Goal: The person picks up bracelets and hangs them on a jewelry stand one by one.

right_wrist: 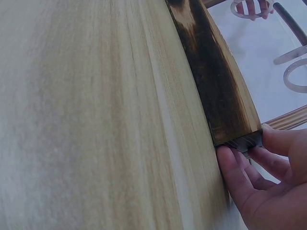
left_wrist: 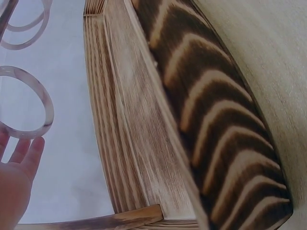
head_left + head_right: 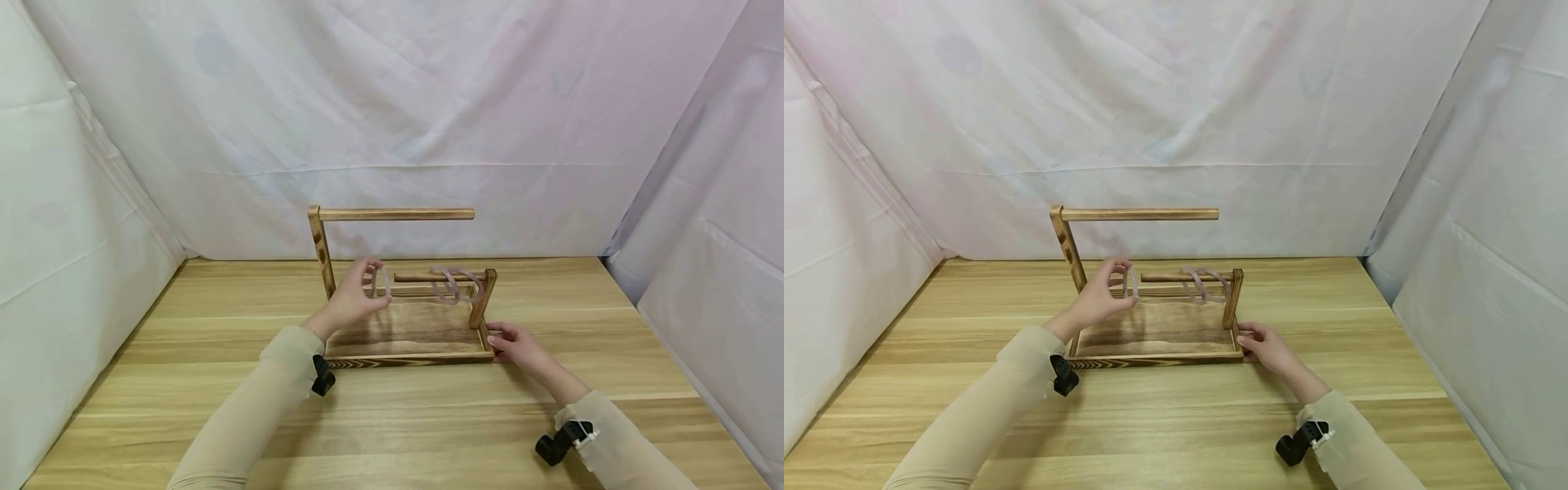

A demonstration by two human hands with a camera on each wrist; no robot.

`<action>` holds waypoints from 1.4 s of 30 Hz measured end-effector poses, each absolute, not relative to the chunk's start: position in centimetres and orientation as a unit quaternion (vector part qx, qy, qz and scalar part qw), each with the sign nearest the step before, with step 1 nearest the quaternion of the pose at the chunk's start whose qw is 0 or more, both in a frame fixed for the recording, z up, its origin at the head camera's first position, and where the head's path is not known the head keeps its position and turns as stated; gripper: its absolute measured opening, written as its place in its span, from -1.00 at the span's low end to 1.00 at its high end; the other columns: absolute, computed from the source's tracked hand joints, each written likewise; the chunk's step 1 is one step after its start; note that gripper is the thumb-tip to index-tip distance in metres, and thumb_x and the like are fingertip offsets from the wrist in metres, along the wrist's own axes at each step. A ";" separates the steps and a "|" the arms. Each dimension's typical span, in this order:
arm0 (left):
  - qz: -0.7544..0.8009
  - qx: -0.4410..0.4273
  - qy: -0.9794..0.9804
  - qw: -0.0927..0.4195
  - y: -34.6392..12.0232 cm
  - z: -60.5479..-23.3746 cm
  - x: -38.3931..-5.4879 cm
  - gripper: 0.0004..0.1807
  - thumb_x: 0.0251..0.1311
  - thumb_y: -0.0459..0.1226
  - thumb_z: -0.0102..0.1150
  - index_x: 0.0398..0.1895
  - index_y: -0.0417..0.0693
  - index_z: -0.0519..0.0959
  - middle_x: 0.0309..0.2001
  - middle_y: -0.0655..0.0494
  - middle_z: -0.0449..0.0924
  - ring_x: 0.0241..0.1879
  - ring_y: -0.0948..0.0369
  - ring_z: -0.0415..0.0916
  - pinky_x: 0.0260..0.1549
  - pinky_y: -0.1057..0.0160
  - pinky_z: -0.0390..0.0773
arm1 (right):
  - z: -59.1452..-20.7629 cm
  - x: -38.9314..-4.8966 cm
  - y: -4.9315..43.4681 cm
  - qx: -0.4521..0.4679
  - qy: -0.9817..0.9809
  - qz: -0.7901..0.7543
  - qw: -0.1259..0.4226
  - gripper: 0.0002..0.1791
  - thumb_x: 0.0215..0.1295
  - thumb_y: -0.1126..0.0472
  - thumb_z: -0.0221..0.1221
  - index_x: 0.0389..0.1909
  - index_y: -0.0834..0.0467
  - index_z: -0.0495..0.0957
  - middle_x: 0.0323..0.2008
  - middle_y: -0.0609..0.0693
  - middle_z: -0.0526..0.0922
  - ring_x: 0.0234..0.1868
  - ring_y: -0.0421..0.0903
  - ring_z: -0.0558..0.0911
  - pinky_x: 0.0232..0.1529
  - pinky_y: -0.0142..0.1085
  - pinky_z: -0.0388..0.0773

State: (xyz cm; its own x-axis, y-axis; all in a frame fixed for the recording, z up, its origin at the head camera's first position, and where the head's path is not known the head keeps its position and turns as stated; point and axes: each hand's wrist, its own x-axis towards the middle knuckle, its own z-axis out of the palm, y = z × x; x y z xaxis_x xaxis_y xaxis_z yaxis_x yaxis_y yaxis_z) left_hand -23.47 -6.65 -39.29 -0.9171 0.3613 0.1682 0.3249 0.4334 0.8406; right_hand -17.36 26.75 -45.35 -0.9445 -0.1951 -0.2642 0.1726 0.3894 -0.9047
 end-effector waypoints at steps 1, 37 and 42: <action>0.492 0.204 0.846 0.017 -6.6 -39.3 -23.5 -0.37 0.03 -0.30 0.29 0.18 -0.05 0.26 0.16 -0.02 0.25 0.14 -0.10 0.34 0.07 -0.08 0.47 | -45.3 -17.4 26.7 -0.006 0.816 -0.554 0.166 -0.47 0.39 0.30 -0.03 0.28 0.49 0.15 -0.04 0.37 0.48 -0.29 -0.21 0.57 -0.25 -0.31 0.63; 0.511 0.243 0.825 0.009 -4.8 -38.1 -23.7 -0.39 -0.02 -0.33 0.31 0.13 -0.05 0.29 0.14 0.00 0.28 0.15 -0.01 0.32 0.18 0.04 0.42 | -45.2 -17.2 26.8 -0.003 0.814 -0.556 0.167 -0.46 0.39 0.29 -0.03 0.29 0.49 0.13 -0.04 0.37 0.48 -0.30 -0.22 0.56 -0.25 -0.31 0.63; 0.509 0.257 0.822 0.004 -4.6 -38.1 -23.9 -0.40 -0.01 -0.34 0.30 0.13 -0.08 0.29 0.13 -0.02 0.29 0.15 -0.06 0.31 0.17 0.01 0.42 | -45.1 -17.3 26.7 -0.005 0.817 -0.552 0.167 -0.46 0.40 0.28 -0.03 0.29 0.48 0.15 -0.04 0.36 0.48 -0.29 -0.22 0.56 -0.24 -0.30 0.63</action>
State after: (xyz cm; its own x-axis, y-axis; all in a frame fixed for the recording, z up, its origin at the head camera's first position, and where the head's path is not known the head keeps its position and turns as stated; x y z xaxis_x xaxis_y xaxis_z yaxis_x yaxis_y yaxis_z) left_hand -23.88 -4.58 -38.09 -0.8682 0.4260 0.2545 0.4177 0.3505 0.8383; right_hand -17.27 26.75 -45.15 -0.9443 -0.1920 -0.2674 0.1764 0.3909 -0.9034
